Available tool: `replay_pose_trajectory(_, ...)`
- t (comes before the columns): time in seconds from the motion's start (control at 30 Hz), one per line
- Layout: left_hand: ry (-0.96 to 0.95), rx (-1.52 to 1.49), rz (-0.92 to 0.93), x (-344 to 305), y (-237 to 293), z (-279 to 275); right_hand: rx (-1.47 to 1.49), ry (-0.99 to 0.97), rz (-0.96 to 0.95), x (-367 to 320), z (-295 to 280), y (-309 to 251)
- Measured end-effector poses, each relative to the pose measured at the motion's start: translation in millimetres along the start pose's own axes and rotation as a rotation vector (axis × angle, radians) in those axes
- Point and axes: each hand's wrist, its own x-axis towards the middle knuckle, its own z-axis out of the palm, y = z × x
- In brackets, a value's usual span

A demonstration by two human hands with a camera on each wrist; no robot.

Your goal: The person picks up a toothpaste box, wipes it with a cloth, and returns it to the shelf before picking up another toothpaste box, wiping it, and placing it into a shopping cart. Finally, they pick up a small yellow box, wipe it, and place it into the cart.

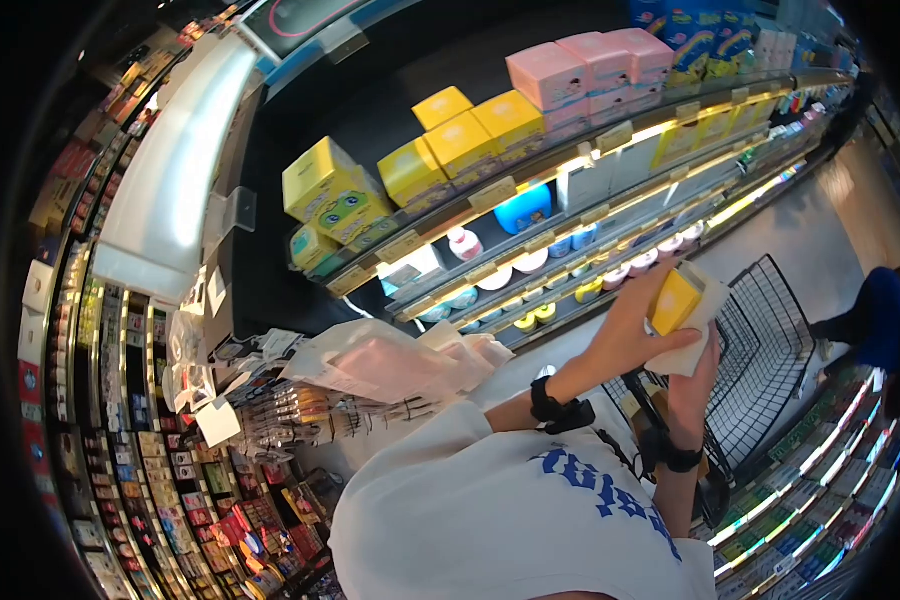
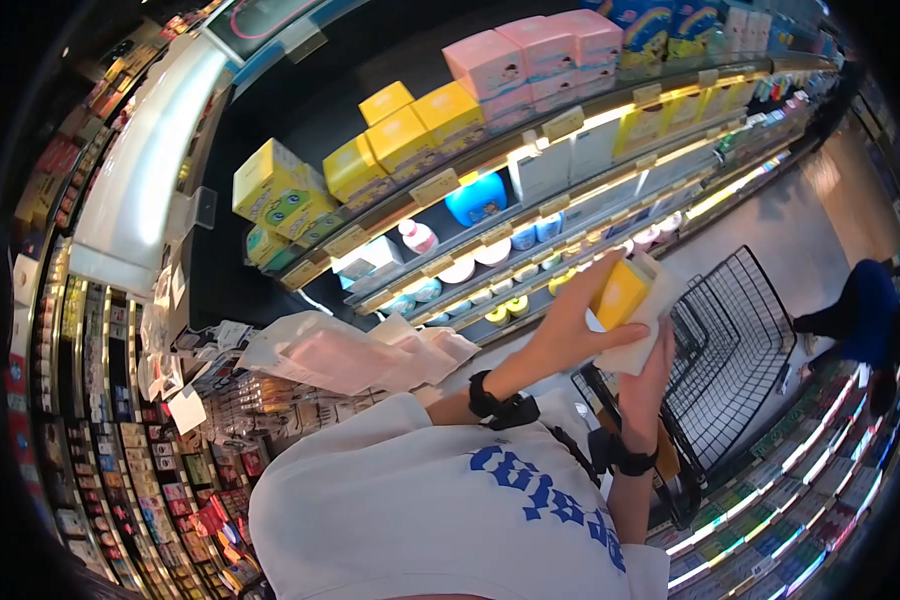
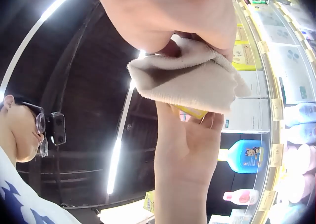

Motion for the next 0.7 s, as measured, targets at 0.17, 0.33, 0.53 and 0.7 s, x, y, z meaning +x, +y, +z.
replay_pose_trajectory(0.17, -0.019, -0.039, -0.045, -3, -8, -1, 0.895, 0.064, 0.303, 5, -1, -21)
replay_pose_trajectory(0.33, 0.075, -0.17, -0.142, 1, -17, -5, 0.373, -0.019, 0.078, 4, -7, -7)
replay_pose_trajectory(0.53, 0.055, -0.334, -0.182, 4, -29, -10, 0.25, 0.058, 0.15, 24, 0, -34)
replay_pose_trajectory(0.7, 0.074, -0.633, -0.473, 2, -18, -10, 0.928, 0.128, 0.457, 32, -4, -28)
